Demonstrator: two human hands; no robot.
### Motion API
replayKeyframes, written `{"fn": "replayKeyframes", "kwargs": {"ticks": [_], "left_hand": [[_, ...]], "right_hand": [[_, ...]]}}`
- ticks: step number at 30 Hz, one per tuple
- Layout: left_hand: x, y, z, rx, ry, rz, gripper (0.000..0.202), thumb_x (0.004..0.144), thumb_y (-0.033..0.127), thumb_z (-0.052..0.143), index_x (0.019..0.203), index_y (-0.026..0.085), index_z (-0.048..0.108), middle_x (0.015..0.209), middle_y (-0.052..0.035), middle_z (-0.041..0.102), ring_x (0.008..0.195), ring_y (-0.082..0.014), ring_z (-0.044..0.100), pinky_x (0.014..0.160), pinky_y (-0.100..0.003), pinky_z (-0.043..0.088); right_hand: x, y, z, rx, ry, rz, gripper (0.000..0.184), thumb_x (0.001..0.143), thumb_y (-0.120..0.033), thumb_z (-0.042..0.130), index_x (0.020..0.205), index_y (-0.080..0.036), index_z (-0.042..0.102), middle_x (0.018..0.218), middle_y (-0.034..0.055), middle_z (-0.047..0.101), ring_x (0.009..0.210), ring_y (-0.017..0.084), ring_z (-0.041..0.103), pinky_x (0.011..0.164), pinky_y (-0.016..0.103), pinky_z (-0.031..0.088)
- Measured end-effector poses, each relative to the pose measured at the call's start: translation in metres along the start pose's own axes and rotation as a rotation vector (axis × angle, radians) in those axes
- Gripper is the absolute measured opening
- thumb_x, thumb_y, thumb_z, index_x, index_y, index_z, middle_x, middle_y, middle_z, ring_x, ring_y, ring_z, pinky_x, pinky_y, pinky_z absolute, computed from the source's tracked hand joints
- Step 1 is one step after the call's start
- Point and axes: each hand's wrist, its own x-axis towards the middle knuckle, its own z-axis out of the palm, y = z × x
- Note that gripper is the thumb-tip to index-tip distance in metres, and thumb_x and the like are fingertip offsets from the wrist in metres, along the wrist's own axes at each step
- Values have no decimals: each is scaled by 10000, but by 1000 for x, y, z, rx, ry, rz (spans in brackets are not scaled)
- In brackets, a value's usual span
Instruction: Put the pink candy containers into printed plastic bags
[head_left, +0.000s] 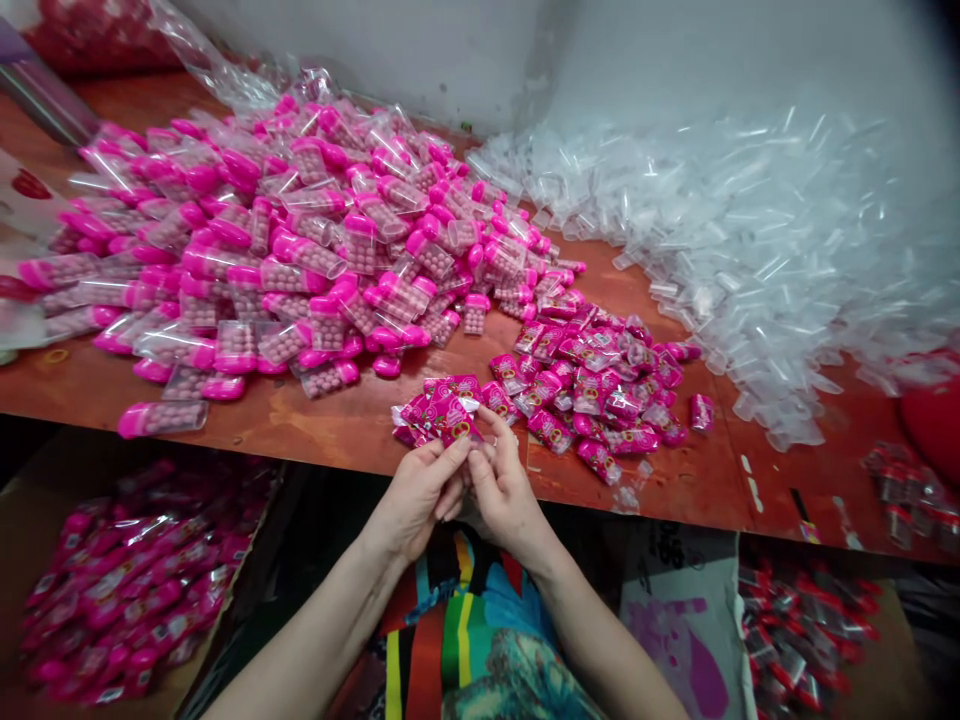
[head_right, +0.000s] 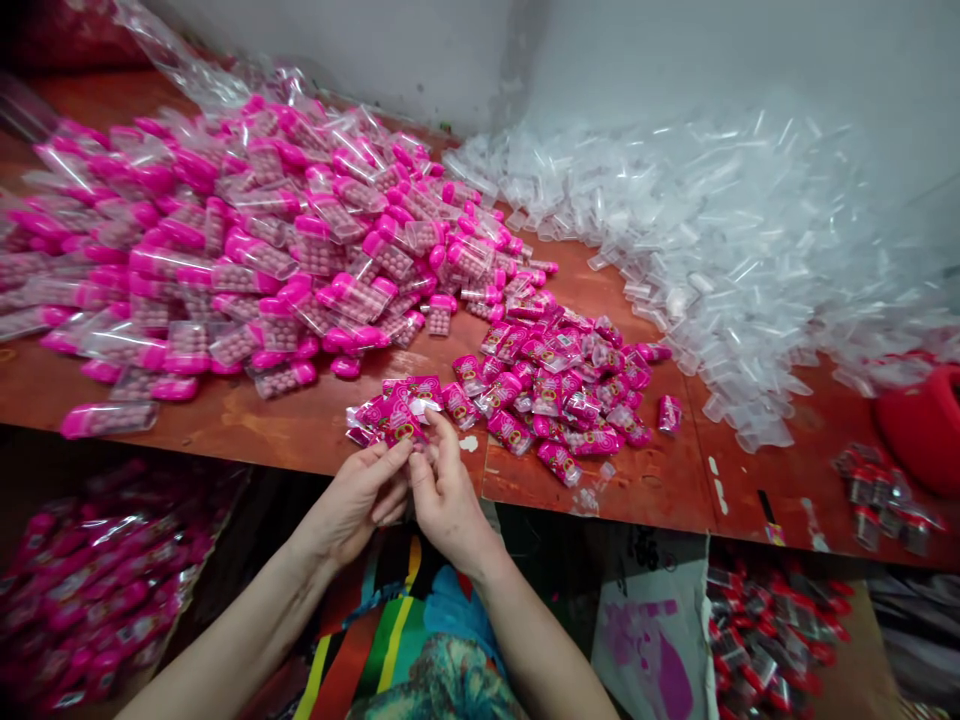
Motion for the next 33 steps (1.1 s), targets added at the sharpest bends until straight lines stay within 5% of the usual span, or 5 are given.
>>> {"fn": "replayKeyframes", "kwargs": {"ticks": [10,18,22,27,33], "left_hand": [[1,-9,-7,127,-185,-9,479,884,470,546,523,167,463,353,38,448,266,-41,321,391,-203,338],[-4,-12,12,195,-148,-14,424,839,448,613,1173,187,590,604,25,642,303,-58,399,393,-215,357],[-11,-5,5,416,49,141,358,862,423,573,1096,173,680,919,-89,735,348,-62,451,366,-228,351],[2,8,-16,894,266,653,253,893,300,557,1070,206,712,1125,-79,715,1029,-229,655,914,-344,495],[14,8,-28,1322,353,669,281,907,299,531,1144,253,675,1270,-50,652,1094,-253,644,934,-374,498]], "right_hand": [[8,8,-15,386,-214,186,339,875,-430,618,1154,-263,522,534,-128,379,327,24,244,345,153,331],[19,-19,-47,420,25,150,173,876,-379,622,960,-230,592,557,-85,519,327,20,268,319,127,276],[33,-52,-84,482,220,-95,346,921,-527,489,898,-207,619,750,-22,644,359,5,236,329,113,260],[44,-29,-60,-389,169,-146,414,947,-424,454,1321,-255,500,840,46,676,495,107,493,456,216,427],[62,11,-22,-1528,56,-302,401,931,-200,473,1317,-250,569,1032,123,630,662,184,635,512,258,448]]}}
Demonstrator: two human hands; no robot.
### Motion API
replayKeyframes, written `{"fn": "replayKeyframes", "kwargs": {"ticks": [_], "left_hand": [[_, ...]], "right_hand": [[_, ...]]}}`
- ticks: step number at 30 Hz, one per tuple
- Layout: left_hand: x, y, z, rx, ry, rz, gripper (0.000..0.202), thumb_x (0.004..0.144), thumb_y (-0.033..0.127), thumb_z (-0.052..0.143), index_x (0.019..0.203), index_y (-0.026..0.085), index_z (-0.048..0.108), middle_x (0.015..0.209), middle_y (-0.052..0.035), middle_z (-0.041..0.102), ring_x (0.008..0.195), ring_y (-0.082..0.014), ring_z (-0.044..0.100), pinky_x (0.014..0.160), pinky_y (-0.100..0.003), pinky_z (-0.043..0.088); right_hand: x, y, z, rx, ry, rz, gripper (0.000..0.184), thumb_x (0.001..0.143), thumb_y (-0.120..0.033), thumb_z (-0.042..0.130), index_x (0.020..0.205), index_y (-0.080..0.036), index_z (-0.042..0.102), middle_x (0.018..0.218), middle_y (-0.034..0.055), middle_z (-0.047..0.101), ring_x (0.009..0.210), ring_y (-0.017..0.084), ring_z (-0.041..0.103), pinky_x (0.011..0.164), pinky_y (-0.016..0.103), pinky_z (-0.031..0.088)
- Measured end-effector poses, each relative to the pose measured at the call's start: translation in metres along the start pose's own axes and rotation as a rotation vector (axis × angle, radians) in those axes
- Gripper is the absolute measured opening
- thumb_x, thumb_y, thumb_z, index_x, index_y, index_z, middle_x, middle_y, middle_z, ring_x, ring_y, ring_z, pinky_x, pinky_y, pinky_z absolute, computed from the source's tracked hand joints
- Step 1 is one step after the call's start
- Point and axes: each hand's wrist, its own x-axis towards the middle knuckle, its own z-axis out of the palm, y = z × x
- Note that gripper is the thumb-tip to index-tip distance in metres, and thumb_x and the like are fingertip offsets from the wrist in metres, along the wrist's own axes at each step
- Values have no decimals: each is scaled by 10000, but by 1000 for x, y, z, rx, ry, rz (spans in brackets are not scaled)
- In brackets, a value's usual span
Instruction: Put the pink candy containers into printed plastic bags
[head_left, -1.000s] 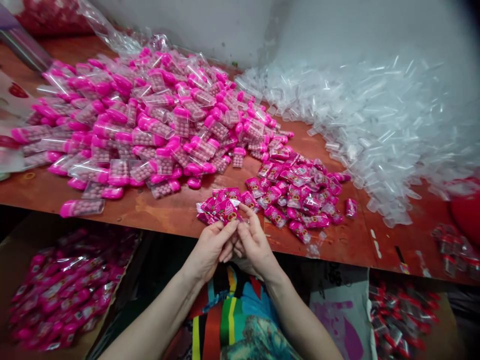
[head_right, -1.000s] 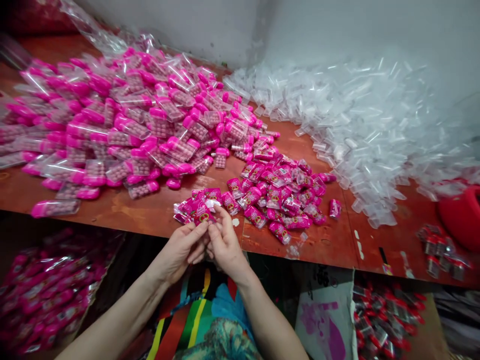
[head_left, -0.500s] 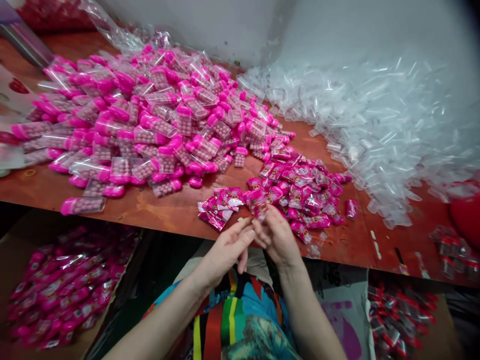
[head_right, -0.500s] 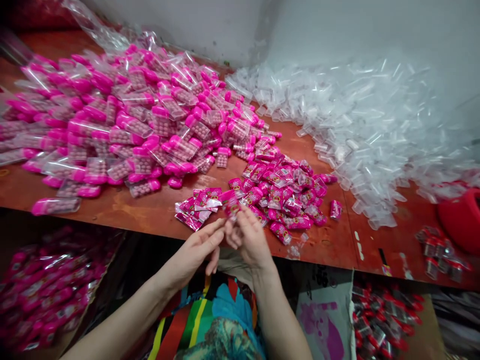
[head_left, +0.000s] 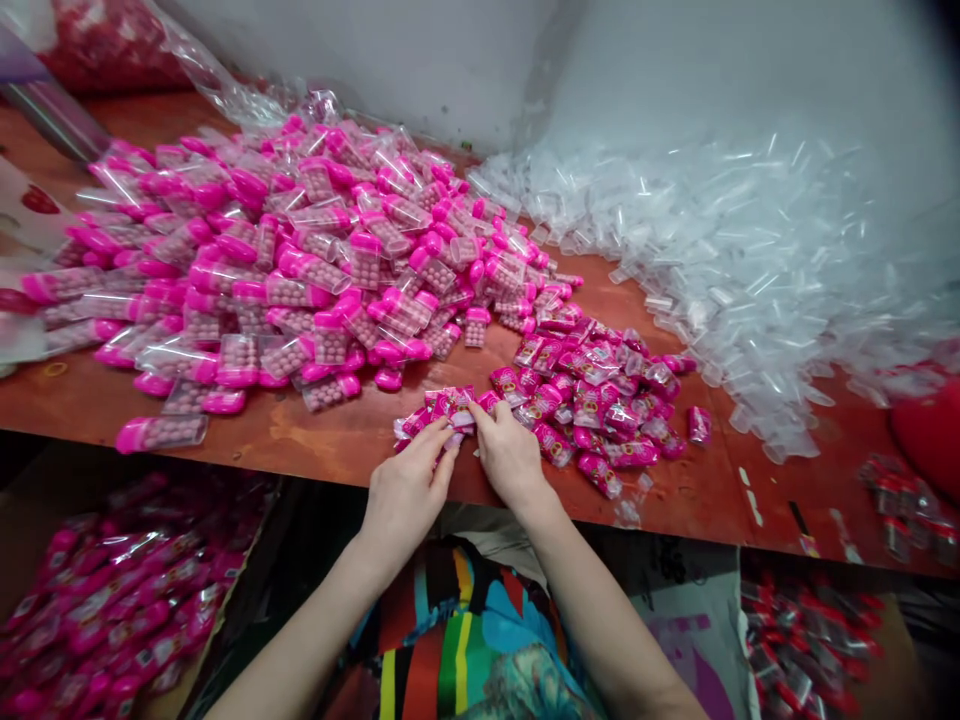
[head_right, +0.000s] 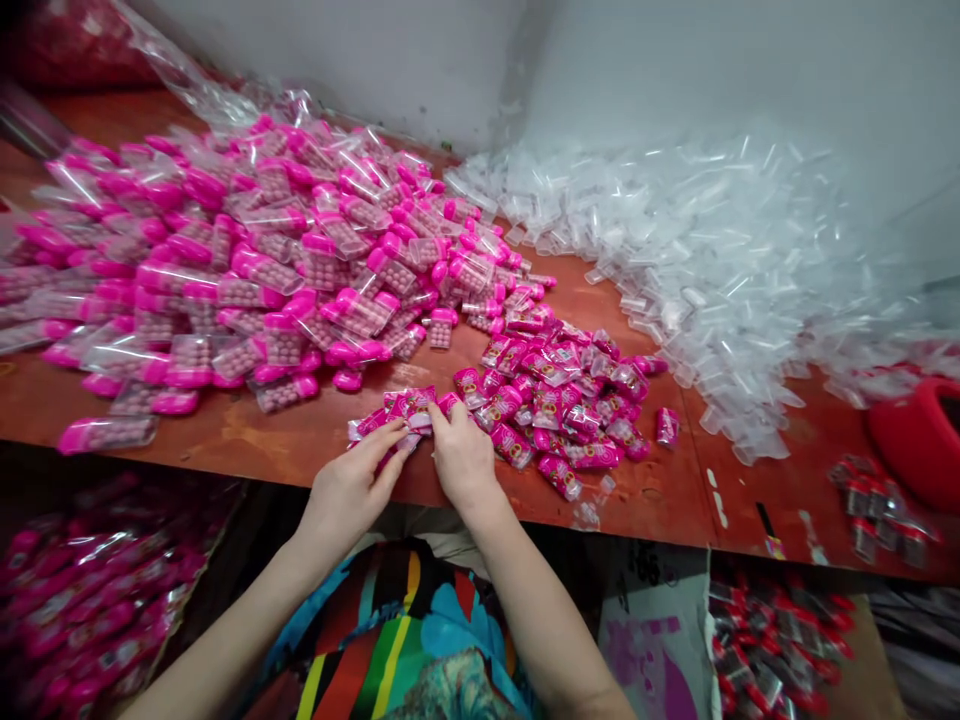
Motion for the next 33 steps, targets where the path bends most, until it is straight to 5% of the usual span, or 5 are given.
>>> {"fn": "replayKeyframes", "kwargs": {"ticks": [7,10,13,22,33], "left_hand": [[7,8,-7,-452,53,-234,262,883,396,557,893,188,717,820,-52,734,724,-178,667,673,-269,516],[16,12,-10,-855,-77,-534,336,815,489,620,724,167,653,399,52,465,327,-71,360,354,-196,281],[20,11,-11,-1128,-175,-684,333,721,450,732,660,160,579,341,114,292,293,-23,171,332,-179,128],[21,3,-9,-1053,41,-521,380,744,364,737,524,159,506,391,50,432,391,-58,375,417,-190,267],[46,11,-4,-1140,114,-609,398,673,374,787,493,159,505,358,48,445,376,-69,388,427,-199,280]], "right_hand": [[-5,10,0,186,331,-185,312,966,-174,439,1191,-176,655,833,76,659,705,157,644,650,239,503],[-10,6,0,261,397,-278,300,947,-145,459,1163,-161,667,807,82,667,707,165,637,669,262,511],[-11,-1,3,404,358,-294,309,929,-143,465,1156,-191,669,915,97,676,827,184,647,734,292,520],[8,-43,-20,1556,12,305,269,871,-309,586,1126,-223,586,910,31,666,778,155,624,711,277,513],[30,-52,-8,1374,171,232,182,950,-318,462,1094,-230,531,689,-33,555,550,115,514,521,225,418]]}}
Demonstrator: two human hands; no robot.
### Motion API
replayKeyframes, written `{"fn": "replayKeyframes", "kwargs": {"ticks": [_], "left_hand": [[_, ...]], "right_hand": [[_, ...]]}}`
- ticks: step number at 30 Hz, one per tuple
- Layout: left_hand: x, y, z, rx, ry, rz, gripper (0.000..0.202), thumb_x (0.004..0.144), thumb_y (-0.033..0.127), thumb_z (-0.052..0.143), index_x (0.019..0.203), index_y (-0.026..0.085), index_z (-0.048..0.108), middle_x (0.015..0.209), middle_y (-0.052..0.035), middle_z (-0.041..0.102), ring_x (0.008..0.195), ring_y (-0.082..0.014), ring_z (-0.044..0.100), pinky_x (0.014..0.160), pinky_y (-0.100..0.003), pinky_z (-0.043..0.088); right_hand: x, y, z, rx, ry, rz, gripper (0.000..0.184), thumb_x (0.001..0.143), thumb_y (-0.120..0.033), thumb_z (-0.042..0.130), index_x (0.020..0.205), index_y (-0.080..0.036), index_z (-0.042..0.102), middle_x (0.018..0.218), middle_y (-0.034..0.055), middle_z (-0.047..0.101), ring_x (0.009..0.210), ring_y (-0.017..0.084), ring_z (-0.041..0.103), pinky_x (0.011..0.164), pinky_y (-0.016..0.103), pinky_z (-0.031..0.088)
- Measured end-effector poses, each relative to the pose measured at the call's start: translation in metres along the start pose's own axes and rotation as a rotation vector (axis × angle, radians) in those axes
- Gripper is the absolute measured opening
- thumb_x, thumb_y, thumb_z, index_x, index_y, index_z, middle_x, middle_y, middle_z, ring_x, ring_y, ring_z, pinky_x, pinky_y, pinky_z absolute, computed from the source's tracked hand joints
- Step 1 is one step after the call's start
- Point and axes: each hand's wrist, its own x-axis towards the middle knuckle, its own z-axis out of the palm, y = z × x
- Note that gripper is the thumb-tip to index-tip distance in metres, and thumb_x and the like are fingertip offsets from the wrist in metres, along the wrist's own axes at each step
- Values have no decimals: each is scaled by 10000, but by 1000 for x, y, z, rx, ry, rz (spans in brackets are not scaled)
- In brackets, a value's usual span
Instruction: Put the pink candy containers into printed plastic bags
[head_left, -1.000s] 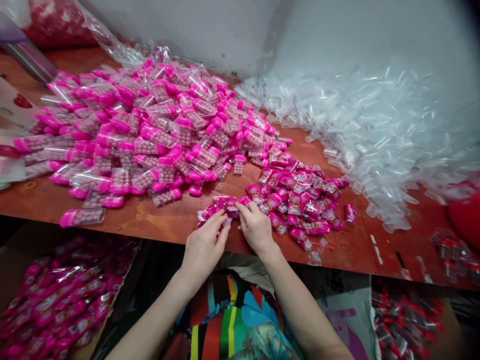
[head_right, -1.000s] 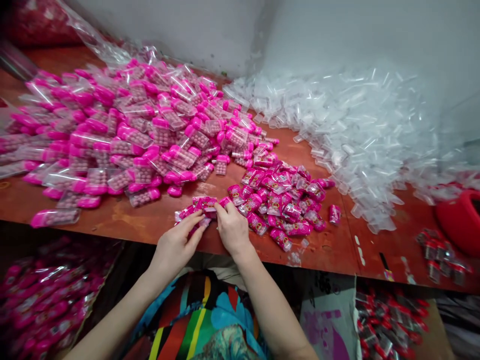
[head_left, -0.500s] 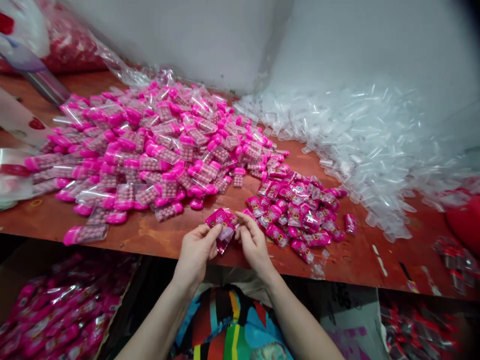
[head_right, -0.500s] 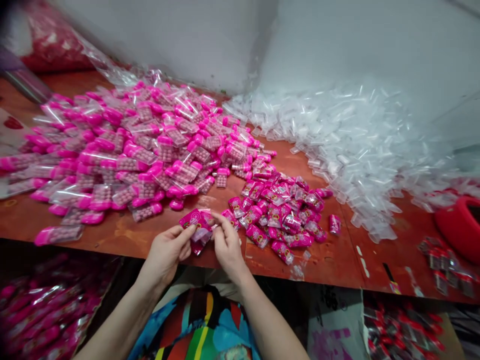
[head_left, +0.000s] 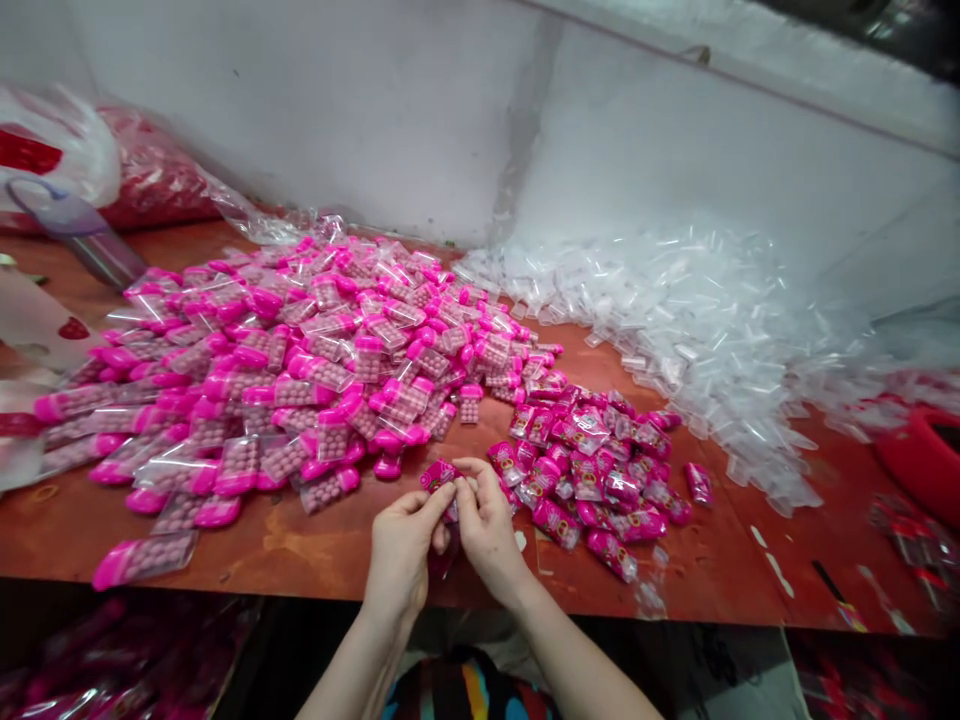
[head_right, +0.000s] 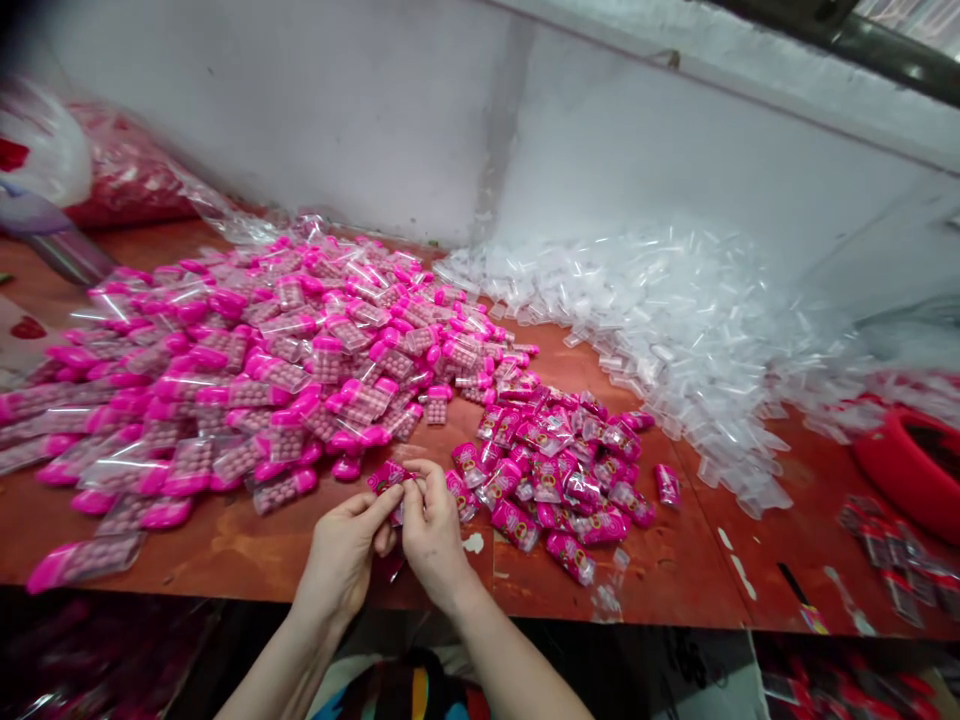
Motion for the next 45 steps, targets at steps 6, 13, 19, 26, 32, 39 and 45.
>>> {"fn": "replayKeyframes", "kwargs": {"ticks": [6,13,19,26,32,39,45], "left_hand": [[8,11,-7,-58,-110,-91,337,732,415,726,596,146,575,374,42,465,365,-74,386,427,-208,314],[15,18,-14,-145,18,-34,295,670,351,786,604,136,595,383,61,449,380,-59,386,431,-195,318],[11,17,-15,-163,-7,-74,297,689,351,779,606,138,589,398,57,451,397,-60,389,430,-193,313],[2,30,-24,-268,52,-79,283,651,268,816,608,140,567,430,70,447,404,-54,388,424,-194,323],[-3,22,-24,-327,28,-61,280,677,262,806,613,138,564,453,68,462,413,-49,400,430,-189,345],[-18,6,-17,-363,-40,-76,278,703,272,788,610,143,559,451,60,471,411,-50,410,424,-182,343],[-25,0,-14,-307,-111,-57,287,783,314,721,618,141,563,446,43,488,428,-64,448,459,-190,376]], "right_hand": [[23,-8,-11,-275,-122,-130,250,959,-325,435,1138,-229,581,692,-23,567,555,127,491,552,248,397],[93,-6,-26,-604,91,-63,313,936,-380,426,1151,-187,548,802,31,631,766,205,614,744,341,476],[132,7,-16,-653,200,-56,492,742,-251,654,1188,-104,508,1220,207,544,1196,329,478,1023,496,328],[84,-8,-30,-317,-14,55,357,856,-303,509,1181,-159,535,941,62,664,812,169,631,727,304,525],[14,-28,-33,457,-161,356,192,849,-355,601,906,-174,626,770,22,639,637,132,590,547,236,481],[-27,-27,-25,452,-118,321,206,875,-368,599,996,-203,611,752,9,656,528,109,545,440,211,425],[-42,-15,-23,397,-80,332,315,875,-393,601,1125,-210,547,746,-6,636,461,74,494,389,176,366]]}}
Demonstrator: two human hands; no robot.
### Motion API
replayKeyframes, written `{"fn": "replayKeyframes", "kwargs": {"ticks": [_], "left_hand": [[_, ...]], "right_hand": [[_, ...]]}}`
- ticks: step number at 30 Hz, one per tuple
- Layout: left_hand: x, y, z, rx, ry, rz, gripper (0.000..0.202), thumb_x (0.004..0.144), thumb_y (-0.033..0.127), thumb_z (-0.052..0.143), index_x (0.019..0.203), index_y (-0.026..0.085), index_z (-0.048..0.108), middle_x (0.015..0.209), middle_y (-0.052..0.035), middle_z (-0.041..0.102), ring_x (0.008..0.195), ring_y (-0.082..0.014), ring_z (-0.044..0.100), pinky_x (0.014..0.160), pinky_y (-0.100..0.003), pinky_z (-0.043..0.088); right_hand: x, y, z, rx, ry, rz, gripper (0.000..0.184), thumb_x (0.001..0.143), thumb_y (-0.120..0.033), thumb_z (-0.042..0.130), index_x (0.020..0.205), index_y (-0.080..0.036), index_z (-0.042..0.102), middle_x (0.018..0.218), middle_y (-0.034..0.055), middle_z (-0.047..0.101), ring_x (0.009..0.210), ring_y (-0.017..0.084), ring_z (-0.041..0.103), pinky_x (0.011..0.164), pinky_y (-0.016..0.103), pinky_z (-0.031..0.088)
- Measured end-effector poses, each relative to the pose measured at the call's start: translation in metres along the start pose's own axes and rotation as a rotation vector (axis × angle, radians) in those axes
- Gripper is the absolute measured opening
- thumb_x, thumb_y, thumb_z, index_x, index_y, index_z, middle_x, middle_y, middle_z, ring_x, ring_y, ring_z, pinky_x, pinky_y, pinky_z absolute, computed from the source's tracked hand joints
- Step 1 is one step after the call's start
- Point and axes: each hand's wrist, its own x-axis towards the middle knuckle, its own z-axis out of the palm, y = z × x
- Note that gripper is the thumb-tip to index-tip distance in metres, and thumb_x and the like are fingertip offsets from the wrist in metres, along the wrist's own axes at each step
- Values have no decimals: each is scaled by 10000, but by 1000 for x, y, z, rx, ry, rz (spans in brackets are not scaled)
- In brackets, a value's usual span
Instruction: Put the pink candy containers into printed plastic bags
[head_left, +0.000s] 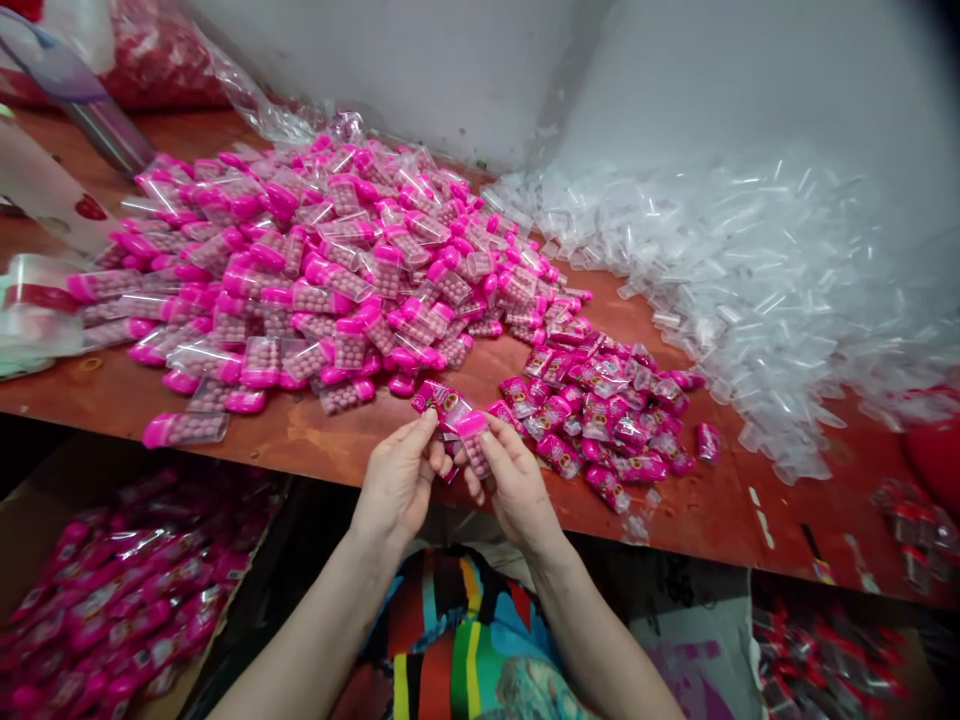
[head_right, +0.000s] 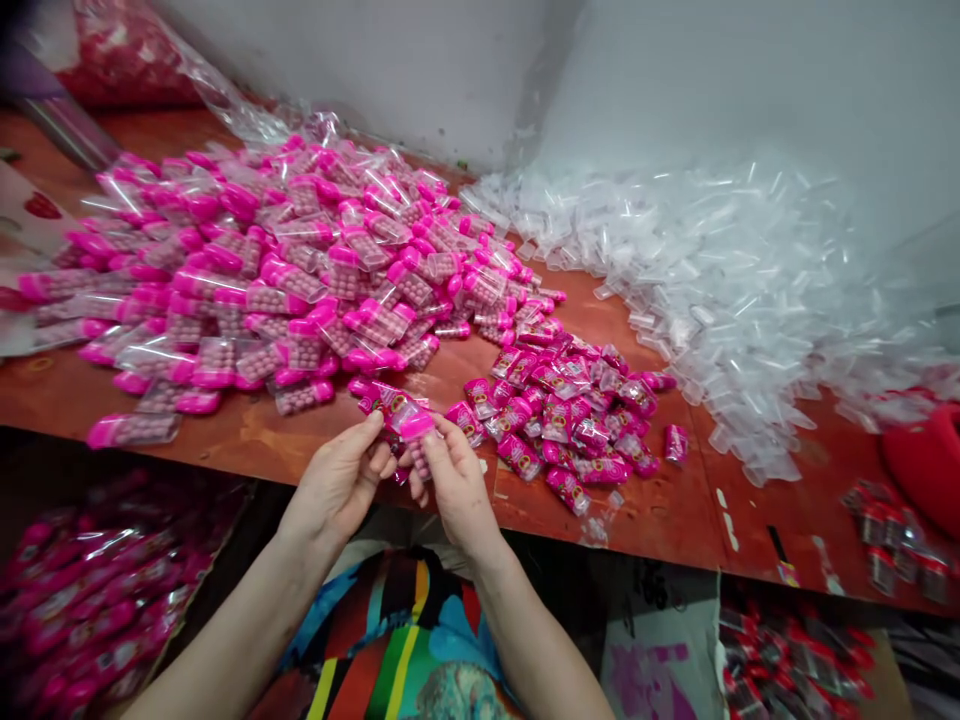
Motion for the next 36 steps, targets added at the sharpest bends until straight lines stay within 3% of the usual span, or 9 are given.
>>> {"fn": "replayKeyframes", "kwargs": {"ticks": [4,9,13,18,21,23,26,30,36], "left_hand": [[-3,2,4,62,-52,-18,273,801,344,702,665,134,591,439,55,457,406,-57,406,432,-186,356],[-5,1,7,118,-121,-136,262,743,321,765,723,111,610,467,92,391,362,-2,242,360,-149,238],[-7,-5,8,135,-159,-185,264,755,325,757,737,110,605,496,83,402,379,2,245,364,-139,224],[-7,-5,14,116,-183,-180,253,815,347,696,768,116,604,487,85,370,396,-11,222,368,-138,205],[-8,-4,14,110,-169,-218,250,807,347,703,783,118,604,546,68,426,401,-3,221,367,-137,201],[-9,-4,12,112,-163,-238,252,797,348,712,785,117,610,577,55,456,405,0,243,368,-135,212],[-11,-3,10,124,-200,-252,254,793,352,711,779,113,626,579,44,468,414,-7,286,380,-138,250],[-9,-3,10,135,-186,-210,291,801,392,696,739,116,629,500,65,420,386,-7,253,377,-141,252],[-2,-7,9,123,-109,-144,338,790,425,703,678,125,597,410,96,347,343,-6,212,356,-149,213]], "right_hand": [[-5,0,-2,-36,8,8,384,885,-408,587,1217,-240,491,726,-28,590,469,70,453,384,166,328],[-10,-1,-6,-178,-69,-95,437,905,-378,580,1300,-259,435,774,-22,578,664,113,543,623,231,457],[-10,2,-6,-214,-63,-41,428,939,-398,507,1323,-246,394,682,-51,507,548,111,485,565,247,440],[-8,2,0,-424,47,-301,380,935,-361,522,1292,-249,449,973,49,623,838,167,598,773,309,482],[-6,-3,1,-284,10,-184,332,928,-362,537,1237,-251,486,838,10,593,661,113,549,603,235,463],[-5,-6,-1,-107,-56,-9,318,937,-387,514,1223,-254,475,689,-47,508,455,57,380,411,165,316],[-4,-6,-4,27,-97,82,325,930,-413,516,1213,-264,461,620,-89,437,388,28,209,351,132,160],[-5,3,-4,2,8,-15,312,898,-397,579,1160,-253,488,697,-55,509,472,44,365,390,128,251],[-9,13,-1,-113,-3,-136,320,887,-370,609,1138,-255,449,708,-52,533,533,68,450,478,166,359]]}}
